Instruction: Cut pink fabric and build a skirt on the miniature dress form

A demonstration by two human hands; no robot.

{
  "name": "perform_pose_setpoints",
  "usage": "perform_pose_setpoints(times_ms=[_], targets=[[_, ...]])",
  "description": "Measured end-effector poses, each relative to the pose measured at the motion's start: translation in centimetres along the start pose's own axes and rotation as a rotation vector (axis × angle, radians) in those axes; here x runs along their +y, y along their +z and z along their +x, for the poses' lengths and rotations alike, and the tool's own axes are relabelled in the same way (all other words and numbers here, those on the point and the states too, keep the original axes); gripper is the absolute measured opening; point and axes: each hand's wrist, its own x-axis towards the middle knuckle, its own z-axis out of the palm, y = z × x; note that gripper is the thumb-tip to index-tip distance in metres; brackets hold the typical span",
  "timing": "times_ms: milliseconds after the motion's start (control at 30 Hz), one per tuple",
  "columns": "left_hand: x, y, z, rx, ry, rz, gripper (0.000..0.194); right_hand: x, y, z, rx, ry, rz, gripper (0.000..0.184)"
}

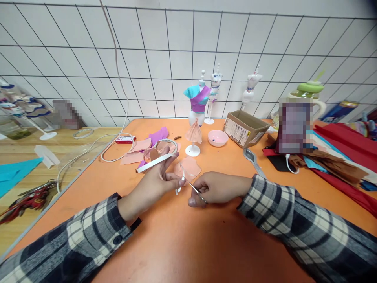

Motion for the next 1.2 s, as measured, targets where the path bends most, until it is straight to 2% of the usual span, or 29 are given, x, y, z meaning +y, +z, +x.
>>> perform_pose_setpoints(times_ms=[167,367,600,833,1033,1200], targets=[[0.1,0.4,-0.2,-0.068,-0.01,0.076,0.099,-0.1,-0.1,-0.1,0.054,-0.005,-0.088,0.052],[-0.3,0.3,-0.3,-0.08,-0.043,0.101,0.1,0.1,0.1,0.1,0.087,-0.025,-0.115,0.051],[-0.5,0.3,-0.2,-0.064,-0.005,0.135,0.097,0.3,0.4,0.5,0.169,-0.044,-0.09,0.048],[-0.2,0.6,-0.3,-0.061,-0.021,0.096,0.1,0.0,0.9,0.5,0.289,-0.009,-0.173,0.053],[-0.2,0.6,-0.2,-0.045,-0.033,0.005,0.101,-0.4,1.5,0.5,0.426,-0.01,-0.259,0.048],[0.0,0.7,-0.3,-0.029,-0.026,-0.014,0.098,-0.5,1.8,0.5,0.472,-0.023,-0.279,0.048]])
